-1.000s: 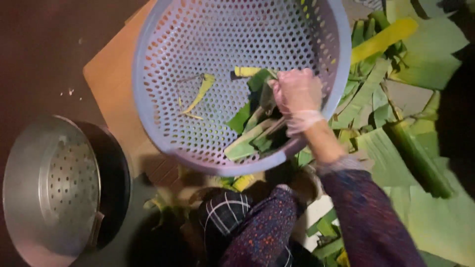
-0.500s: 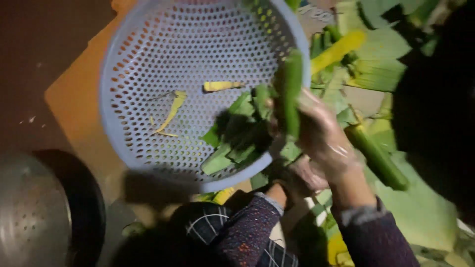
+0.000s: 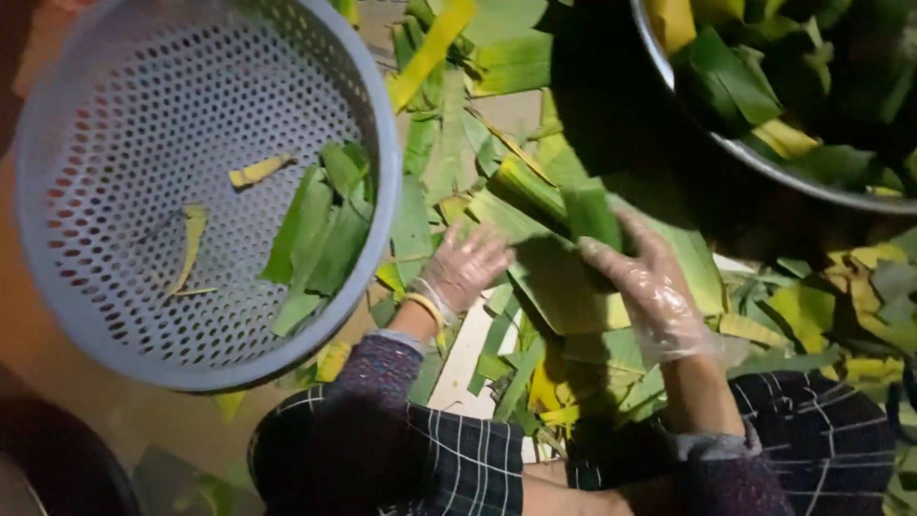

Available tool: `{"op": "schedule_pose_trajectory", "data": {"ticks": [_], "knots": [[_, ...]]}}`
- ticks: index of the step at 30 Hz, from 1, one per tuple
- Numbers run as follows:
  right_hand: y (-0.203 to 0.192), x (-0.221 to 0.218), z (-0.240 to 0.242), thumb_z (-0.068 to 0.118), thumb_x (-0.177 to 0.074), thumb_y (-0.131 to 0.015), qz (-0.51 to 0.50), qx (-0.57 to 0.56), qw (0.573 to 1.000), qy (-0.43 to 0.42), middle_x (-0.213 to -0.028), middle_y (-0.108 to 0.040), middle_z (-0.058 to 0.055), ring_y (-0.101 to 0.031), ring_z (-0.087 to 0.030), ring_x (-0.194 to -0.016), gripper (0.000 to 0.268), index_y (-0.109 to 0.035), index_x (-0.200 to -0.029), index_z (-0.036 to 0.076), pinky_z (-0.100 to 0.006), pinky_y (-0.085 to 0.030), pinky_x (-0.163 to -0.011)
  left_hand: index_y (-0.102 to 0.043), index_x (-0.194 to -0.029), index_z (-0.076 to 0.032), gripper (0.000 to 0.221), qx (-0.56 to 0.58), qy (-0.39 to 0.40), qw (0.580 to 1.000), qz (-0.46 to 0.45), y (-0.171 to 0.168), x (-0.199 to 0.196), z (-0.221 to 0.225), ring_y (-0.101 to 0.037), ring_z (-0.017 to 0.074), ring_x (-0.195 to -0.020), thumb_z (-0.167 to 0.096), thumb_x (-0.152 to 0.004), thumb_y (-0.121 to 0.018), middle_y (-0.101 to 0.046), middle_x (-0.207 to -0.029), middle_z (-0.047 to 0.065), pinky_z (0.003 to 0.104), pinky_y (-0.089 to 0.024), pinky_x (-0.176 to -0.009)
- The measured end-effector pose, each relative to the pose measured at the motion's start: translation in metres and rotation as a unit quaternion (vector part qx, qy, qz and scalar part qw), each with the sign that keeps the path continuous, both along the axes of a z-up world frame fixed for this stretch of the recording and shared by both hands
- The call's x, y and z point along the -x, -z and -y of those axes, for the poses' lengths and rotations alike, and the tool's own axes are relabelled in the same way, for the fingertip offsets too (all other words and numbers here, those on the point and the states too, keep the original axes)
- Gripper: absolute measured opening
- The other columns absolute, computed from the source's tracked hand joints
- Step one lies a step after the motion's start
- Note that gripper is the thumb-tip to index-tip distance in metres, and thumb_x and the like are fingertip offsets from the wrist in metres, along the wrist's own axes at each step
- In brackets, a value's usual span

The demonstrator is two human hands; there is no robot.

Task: Preparing and folding banana leaves into specific shapes for food wrapping

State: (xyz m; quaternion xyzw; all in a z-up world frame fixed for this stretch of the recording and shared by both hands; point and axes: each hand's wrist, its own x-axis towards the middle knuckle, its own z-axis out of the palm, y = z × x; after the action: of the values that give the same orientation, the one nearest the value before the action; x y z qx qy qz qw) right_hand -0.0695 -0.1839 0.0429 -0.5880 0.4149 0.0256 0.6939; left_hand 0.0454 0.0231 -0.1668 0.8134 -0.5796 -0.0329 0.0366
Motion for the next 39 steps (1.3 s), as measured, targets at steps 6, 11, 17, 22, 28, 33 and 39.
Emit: {"op": "schedule_pose_trajectory", "data": {"ticks": [6, 11, 17, 22, 28, 33, 39], "knots": [[-0.012, 0.016, -0.020, 0.027, -0.078, -0.080, -0.029, 0.095, 0.990, -0.101, -0.149, -0.053, -0.019, -0.052, -0.036, -0.138, 0.082, -0.048, -0.152, 0.015, -0.050, -0.043, -0.113, -0.047, -0.142, -0.037, 0.057, -0.044, 0.085, 0.995, -0.001, -0.040, -0.022, 0.006, -0.047, 0.0269, -0.137, -0.019, -0.093, -0.069, -0.055, -0.139, -0.002, 0.057, -0.034, -0.115], [0.106, 0.004, -0.035, 0.008, -0.079, -0.078, 0.131, 0.590, 0.789, -0.110, -0.110, -0.063, -0.013, -0.065, -0.032, -0.100, 0.065, -0.061, -0.142, 0.009, -0.041, -0.056, -0.088, -0.064, -0.100, -0.027, 0.008, 0.222, 0.151, 0.952, 0.148, -0.057, -0.037, 0.022, -0.066, 0.0196, -0.087, -0.033, -0.100, -0.060, -0.064, -0.089, -0.004, 0.054, -0.051, -0.098], [0.130, 0.019, -0.070, 0.046, -0.092, -0.065, -0.012, 0.604, 0.759, -0.243, -0.137, -0.053, -0.016, -0.059, -0.039, -0.111, 0.074, -0.043, -0.155, 0.015, -0.052, -0.057, -0.083, -0.060, -0.076, -0.021, 0.020, 0.282, 0.176, 0.931, 0.149, -0.037, -0.038, 0.034, -0.057, 0.0234, -0.062, -0.020, -0.096, -0.061, -0.053, -0.073, 0.000, 0.059, -0.053, -0.089], [0.133, 0.032, -0.082, 0.052, -0.069, -0.083, 0.005, 0.681, 0.702, -0.208, -0.140, -0.056, -0.014, -0.059, -0.034, -0.113, 0.099, -0.047, -0.153, 0.014, -0.048, -0.055, -0.083, -0.062, -0.082, -0.019, 0.016, 0.245, 0.200, 0.940, 0.131, -0.062, -0.039, 0.029, -0.063, 0.0226, -0.071, -0.024, -0.097, -0.062, -0.058, -0.078, 0.001, 0.057, -0.052, -0.094], [0.136, 0.035, -0.067, 0.028, -0.080, -0.079, 0.078, 0.658, 0.727, -0.178, -0.131, -0.061, -0.012, -0.062, -0.031, -0.102, 0.075, -0.052, -0.148, 0.011, -0.042, -0.055, -0.080, -0.066, -0.099, -0.016, 0.010, 0.193, 0.239, 0.945, 0.108, -0.058, -0.048, 0.022, -0.069, 0.0236, -0.085, -0.025, -0.099, -0.061, -0.068, -0.096, 0.005, 0.057, -0.049, -0.099], [0.134, 0.035, -0.068, 0.037, -0.090, -0.075, 0.109, 0.624, 0.757, -0.162, -0.130, -0.060, -0.016, -0.061, -0.033, -0.105, 0.074, -0.048, -0.151, 0.008, -0.043, -0.054, -0.082, -0.058, -0.073, -0.017, 0.021, 0.262, 0.240, 0.925, 0.133, -0.039, -0.044, 0.038, -0.058, 0.0221, -0.061, -0.016, -0.094, -0.060, -0.055, -0.072, 0.001, 0.054, -0.053, -0.091], [0.138, 0.050, -0.067, 0.030, -0.082, -0.081, 0.069, 0.565, 0.803, -0.175, -0.126, -0.061, -0.009, -0.060, -0.029, -0.108, 0.065, -0.060, -0.141, 0.014, -0.042, -0.054, -0.087, -0.060, -0.072, -0.017, 0.018, 0.242, 0.256, 0.929, 0.114, -0.082, -0.016, 0.023, -0.058, 0.0221, -0.062, -0.013, -0.089, -0.061, -0.054, -0.068, 0.001, 0.054, -0.053, -0.088]]}}
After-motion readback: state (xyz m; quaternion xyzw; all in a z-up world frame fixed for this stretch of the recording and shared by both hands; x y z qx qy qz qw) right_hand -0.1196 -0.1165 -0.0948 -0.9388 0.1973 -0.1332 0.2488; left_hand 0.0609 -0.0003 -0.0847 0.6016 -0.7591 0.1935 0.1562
